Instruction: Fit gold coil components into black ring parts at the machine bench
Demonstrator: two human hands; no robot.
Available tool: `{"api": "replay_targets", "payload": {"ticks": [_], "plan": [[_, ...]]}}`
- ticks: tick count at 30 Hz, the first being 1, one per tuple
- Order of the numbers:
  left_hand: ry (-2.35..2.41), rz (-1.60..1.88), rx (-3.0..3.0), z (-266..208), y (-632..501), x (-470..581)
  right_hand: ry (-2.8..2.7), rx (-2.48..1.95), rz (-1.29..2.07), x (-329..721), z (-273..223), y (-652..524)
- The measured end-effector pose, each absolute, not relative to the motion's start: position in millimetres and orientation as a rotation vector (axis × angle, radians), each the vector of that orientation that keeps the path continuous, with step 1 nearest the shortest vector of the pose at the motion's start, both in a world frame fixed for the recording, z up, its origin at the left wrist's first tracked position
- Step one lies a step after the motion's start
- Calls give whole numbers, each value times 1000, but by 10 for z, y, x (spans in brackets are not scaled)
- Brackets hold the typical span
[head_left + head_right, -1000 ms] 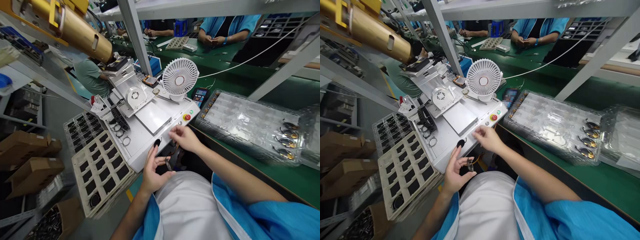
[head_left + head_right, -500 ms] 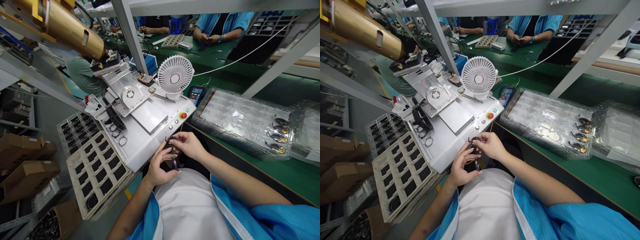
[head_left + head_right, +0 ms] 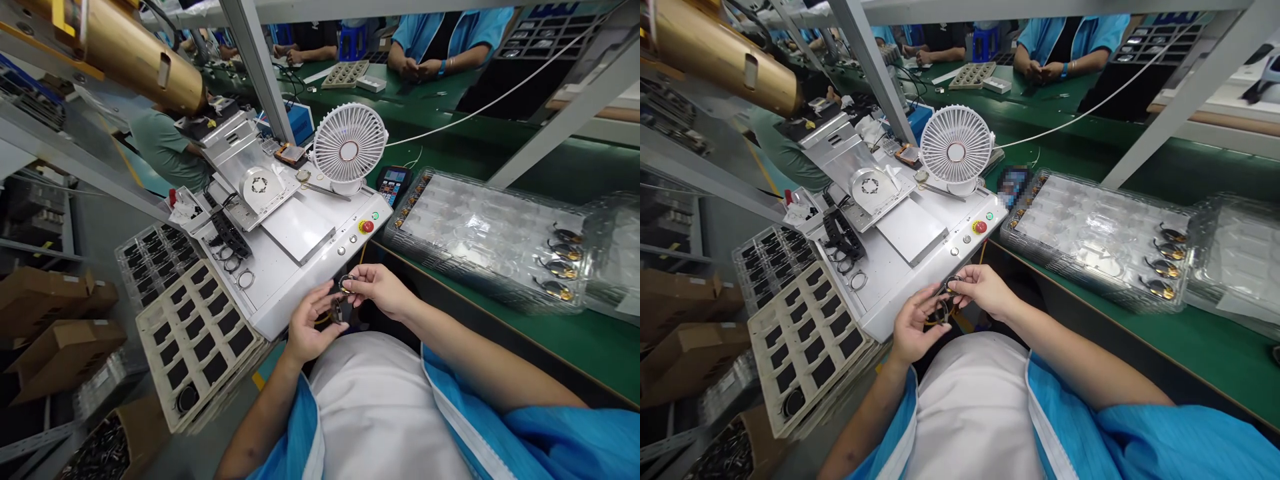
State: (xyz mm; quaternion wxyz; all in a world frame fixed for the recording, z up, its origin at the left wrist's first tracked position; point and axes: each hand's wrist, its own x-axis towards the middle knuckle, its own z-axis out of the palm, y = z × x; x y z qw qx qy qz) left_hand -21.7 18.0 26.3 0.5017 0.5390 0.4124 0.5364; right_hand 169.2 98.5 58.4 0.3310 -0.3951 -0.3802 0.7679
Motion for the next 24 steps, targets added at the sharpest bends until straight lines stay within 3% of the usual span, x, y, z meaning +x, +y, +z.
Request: {"api": "replay_targets", "payload": {"ticks": [8,24], "plan": [[980,1537,973,111,259,-168,-892,-992,2150,1469,758,812],[1030,1681,1011,-22,220,-190,-1149,-1056,1811,1270,737,647]]}}
